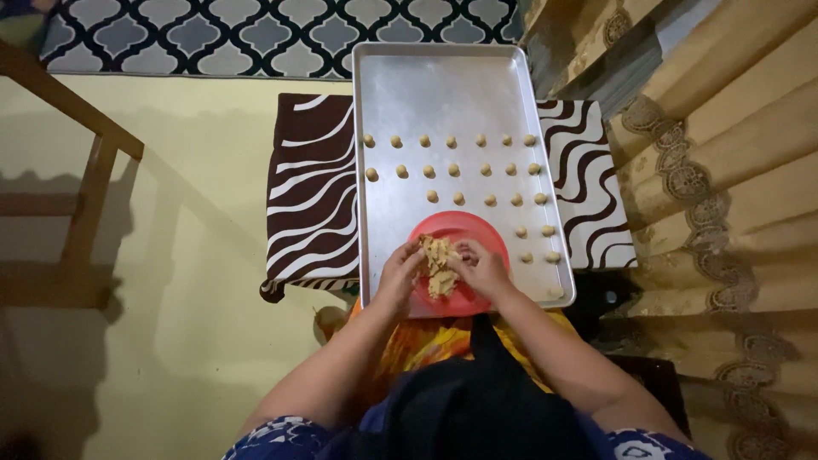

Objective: Rolling small pieces of dough into balls and arranging them on a baking tray.

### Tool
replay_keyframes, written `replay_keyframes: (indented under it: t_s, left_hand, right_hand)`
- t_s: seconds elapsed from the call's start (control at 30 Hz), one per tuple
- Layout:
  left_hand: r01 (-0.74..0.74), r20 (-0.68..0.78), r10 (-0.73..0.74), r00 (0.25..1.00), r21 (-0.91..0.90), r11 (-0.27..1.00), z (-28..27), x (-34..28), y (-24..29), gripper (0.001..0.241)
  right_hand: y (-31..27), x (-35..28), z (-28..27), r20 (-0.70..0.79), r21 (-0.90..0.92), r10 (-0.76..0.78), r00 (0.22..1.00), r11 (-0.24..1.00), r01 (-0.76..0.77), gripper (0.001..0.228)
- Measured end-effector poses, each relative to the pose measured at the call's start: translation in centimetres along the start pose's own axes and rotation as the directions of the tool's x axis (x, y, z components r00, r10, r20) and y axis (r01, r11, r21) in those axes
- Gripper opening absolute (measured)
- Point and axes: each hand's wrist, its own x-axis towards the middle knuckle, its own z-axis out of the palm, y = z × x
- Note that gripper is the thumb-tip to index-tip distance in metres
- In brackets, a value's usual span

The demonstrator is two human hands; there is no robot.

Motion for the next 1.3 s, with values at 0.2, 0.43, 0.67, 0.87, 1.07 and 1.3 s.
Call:
replay_keyframes:
  t_s: [0.2,0.43,0.67,0.87,1.07,1.3]
  left_hand:
    - [-0.031,0.053,0.032,0.998,-0.017,0.999,-0.8,1.2,-0.7,0.068]
    - [0.100,0.069,-0.094,0.993,-0.080,0.992,-0.2,0.2,1.3,0.077]
    - [0.341,0.233,-0.261,0.937,-0.435,0.833,0.5,-0.7,1.5,0.071]
    - [0.375,0.240,-0.288,0.927,-0.569,0.732,1.1,-2.4,3.5,0.056]
    - [0.402,0.329,-0.262,0.907,-0.495,0.770,-3.8,5.1,-6.5,0.062]
    - [0.326,0.316,-0.194,0.929,-0.446,0.834,-3.1,3.3,-0.4,0.056]
  right_hand:
    - [2.1,1.3,1.4,0.127,-0.373,-0.427,0.895,0.816,0.442,0.024]
    - [-7.3,1.9,-2.4,0.486,-0.248,-0.076,0.871,0.943,0.221,0.030]
    - [-12.2,-2.2,-1.4,0.537,0.483,-0.045,0.842,0.835,-0.264,0.029]
    - [-8.4,-3.8,2.7,0.188,0.086,-0.514,0.837,0.857,0.508,0.021]
    - [-11.6,-6.3,2.7,0.261,-0.332,-0.824,0.503,0.413,0.848,0.011]
    - [-6.9,-1.5,-1.8,0.032,-0.001,-0.516,0.856,0.856,0.517,0.025]
